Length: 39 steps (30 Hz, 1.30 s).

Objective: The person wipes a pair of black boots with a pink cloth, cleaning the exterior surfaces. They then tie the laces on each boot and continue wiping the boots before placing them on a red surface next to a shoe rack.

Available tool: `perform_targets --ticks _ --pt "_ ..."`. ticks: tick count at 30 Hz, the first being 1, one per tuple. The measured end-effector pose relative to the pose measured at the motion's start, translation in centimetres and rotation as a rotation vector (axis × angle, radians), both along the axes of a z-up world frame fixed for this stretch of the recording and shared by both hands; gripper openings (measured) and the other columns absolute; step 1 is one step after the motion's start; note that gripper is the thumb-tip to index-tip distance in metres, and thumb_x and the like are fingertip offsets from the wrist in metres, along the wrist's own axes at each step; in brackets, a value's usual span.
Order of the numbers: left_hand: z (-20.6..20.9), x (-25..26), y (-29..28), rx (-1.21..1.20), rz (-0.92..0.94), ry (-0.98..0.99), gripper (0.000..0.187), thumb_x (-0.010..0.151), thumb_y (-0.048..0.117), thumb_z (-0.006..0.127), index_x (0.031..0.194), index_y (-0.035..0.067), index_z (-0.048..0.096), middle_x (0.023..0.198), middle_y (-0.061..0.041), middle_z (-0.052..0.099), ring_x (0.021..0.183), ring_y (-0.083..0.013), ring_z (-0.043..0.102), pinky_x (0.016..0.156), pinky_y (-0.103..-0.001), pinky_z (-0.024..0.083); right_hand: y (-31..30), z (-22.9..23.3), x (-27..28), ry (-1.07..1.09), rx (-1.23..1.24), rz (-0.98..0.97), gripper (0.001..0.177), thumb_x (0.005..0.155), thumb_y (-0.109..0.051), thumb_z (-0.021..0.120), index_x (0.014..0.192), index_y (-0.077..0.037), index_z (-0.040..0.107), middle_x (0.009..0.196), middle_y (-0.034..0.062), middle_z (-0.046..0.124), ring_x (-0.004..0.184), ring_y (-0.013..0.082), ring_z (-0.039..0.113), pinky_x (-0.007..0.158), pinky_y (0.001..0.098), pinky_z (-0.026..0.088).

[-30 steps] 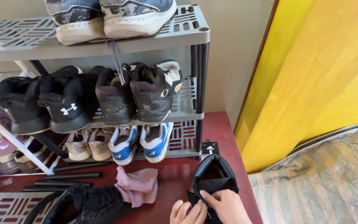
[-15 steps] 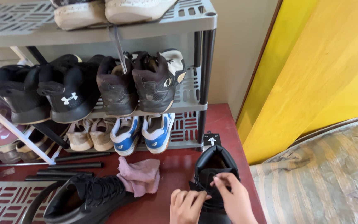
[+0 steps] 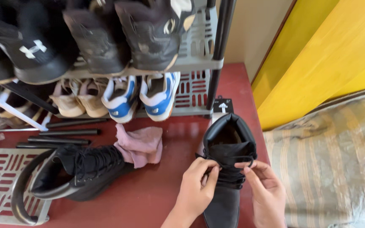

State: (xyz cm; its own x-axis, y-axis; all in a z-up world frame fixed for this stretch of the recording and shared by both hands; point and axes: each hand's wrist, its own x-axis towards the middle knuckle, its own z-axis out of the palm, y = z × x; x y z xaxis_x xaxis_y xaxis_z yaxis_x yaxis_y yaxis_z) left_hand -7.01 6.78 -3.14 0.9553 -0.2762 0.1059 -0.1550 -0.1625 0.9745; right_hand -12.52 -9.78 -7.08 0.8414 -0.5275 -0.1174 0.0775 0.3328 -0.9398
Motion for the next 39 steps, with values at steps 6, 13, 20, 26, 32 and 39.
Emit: perform_targets --ticks 6,13,20,26,32,39 --pt "-0.1 0.6 -0.7 -0.020 0.028 0.146 0.018 0.086 0.016 0.079 0.090 0.000 0.074 0.079 -0.002 0.057 0.067 -0.0068 0.051 0.056 -0.023 0.043 0.1 1.8 0.0 0.044 -0.064 -0.013 0.021 0.094 0.000 0.064 0.114 0.007 0.068 0.098 0.0164 0.071 0.087 0.0163 0.067 0.082 0.0308 0.055" --pt "-1.3 1.5 0.0 -0.006 0.094 0.050 0.013 0.086 0.014 0.078 0.087 0.001 0.074 0.075 -0.002 0.059 0.060 -0.0086 0.049 0.054 -0.024 0.041 -1.6 2.3 0.0 0.051 -0.123 -0.150 0.020 0.096 -0.001 0.062 0.112 0.011 0.066 0.101 0.0169 0.073 0.082 0.0168 0.067 0.081 0.0281 0.054" --pt "-3.2 4.8 3.1 0.148 0.273 -0.196 0.009 0.082 0.011 0.077 0.081 0.003 0.073 0.071 -0.004 0.061 0.056 -0.0128 0.053 0.052 -0.028 0.043 -6.7 -0.2 0.4 0.019 -0.122 -0.239 0.019 0.098 -0.003 0.064 0.112 0.009 0.063 0.101 0.0116 0.069 0.087 0.0162 0.068 0.087 0.0310 0.058" --pt "-2.2 3.9 3.4 0.226 0.185 -0.102 0.012 0.086 0.016 0.074 0.094 0.009 0.078 0.067 -0.004 0.055 0.055 -0.0143 0.049 0.051 -0.030 0.041 -7.2 -2.9 0.1 0.121 0.103 -0.136 0.019 0.100 -0.009 0.062 0.110 0.006 0.063 0.095 0.0135 0.069 0.085 0.0181 0.067 0.084 0.0323 0.054" --pt "-1.7 2.8 1.9 0.153 0.123 -0.067 0.018 0.086 0.022 0.077 0.097 0.007 0.078 0.066 -0.003 0.049 0.057 -0.0138 0.045 0.052 -0.030 0.039 -6.6 -3.5 -0.9 0.271 0.283 -0.080 0.019 0.098 -0.014 0.062 0.106 0.003 0.065 0.098 0.0120 0.069 0.084 0.0178 0.066 0.081 0.0323 0.052" --pt "-0.9 2.1 1.1 0.106 0.135 -0.046 0.014 0.084 0.016 0.077 0.091 0.004 0.072 0.069 -0.004 0.053 0.059 -0.0140 0.046 0.054 -0.029 0.041 -2.1 1.2 0.5 0.212 -0.728 -0.494 0.065 0.084 -0.015 0.076 0.136 0.005 0.042 0.127 0.0249 0.053 0.103 0.0323 0.061 0.088 0.0388 0.048"
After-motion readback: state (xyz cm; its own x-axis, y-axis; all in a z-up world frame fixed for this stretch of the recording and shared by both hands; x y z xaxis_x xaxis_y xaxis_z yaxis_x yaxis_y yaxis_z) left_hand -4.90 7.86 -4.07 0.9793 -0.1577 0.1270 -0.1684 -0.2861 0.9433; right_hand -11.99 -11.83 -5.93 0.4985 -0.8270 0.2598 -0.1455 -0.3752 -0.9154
